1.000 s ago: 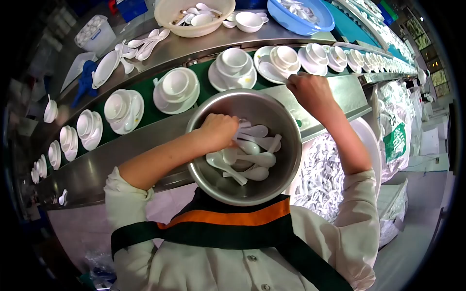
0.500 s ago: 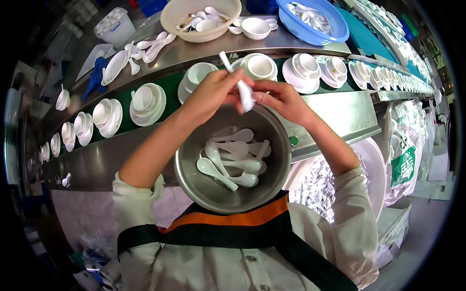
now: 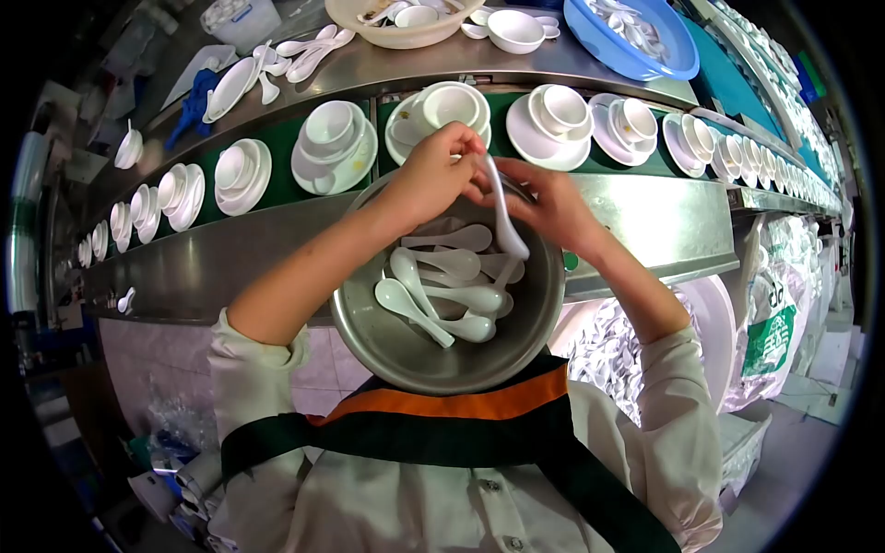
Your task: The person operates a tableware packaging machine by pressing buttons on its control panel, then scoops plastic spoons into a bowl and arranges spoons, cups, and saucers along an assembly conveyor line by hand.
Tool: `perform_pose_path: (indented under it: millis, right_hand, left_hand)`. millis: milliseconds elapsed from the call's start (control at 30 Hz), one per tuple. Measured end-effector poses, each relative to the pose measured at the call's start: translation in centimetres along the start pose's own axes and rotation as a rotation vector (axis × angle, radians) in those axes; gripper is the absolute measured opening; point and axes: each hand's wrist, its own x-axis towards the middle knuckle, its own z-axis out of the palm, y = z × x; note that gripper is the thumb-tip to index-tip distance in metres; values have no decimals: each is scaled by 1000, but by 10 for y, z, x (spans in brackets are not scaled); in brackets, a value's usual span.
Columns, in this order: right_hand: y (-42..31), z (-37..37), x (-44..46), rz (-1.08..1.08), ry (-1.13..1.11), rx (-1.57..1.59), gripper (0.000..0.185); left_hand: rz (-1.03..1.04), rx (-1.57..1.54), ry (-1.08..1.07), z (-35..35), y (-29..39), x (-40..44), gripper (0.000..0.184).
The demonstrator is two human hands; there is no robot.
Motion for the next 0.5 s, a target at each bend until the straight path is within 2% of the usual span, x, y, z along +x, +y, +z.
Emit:
perform_pose_path:
  millis: [33, 100, 133, 167, 200, 233, 300, 433, 500]
  right_hand:
    - [-6, -4, -5, -66, 54, -149, 35]
    - [-7, -14, -7, -174, 140, -238, 31]
    - [-7, -20, -9, -181, 145, -242, 31]
    - [-4, -37, -13, -270, 55, -415, 28]
    - [-1, -50, -20, -348, -38, -584, 25]
    - [-2, -45, -25, -348, -38, -585, 25]
    - [10, -42, -49, -531, -473, -910, 19]
    - [19, -43, -62, -481, -623, -1039, 16]
    - [20, -85, -69, -393, -585, -673, 15]
  left_hand:
    - [13, 99, 62, 7, -1, -2, 10]
    - [30, 198, 102, 21, 4, -9, 7]
    - [122, 629, -5, 19, 11, -23, 6]
    - [220, 1066, -113, 25, 16, -29, 6]
    - [230, 1119, -132, 35, 14, -32, 7]
    - [234, 1164, -147, 36, 6, -43, 8]
    - [179, 1444, -517, 52, -20, -66, 14]
    - [161, 1431, -515, 68, -23, -68, 21]
    - [60, 1357, -644, 84, -11, -50, 25]
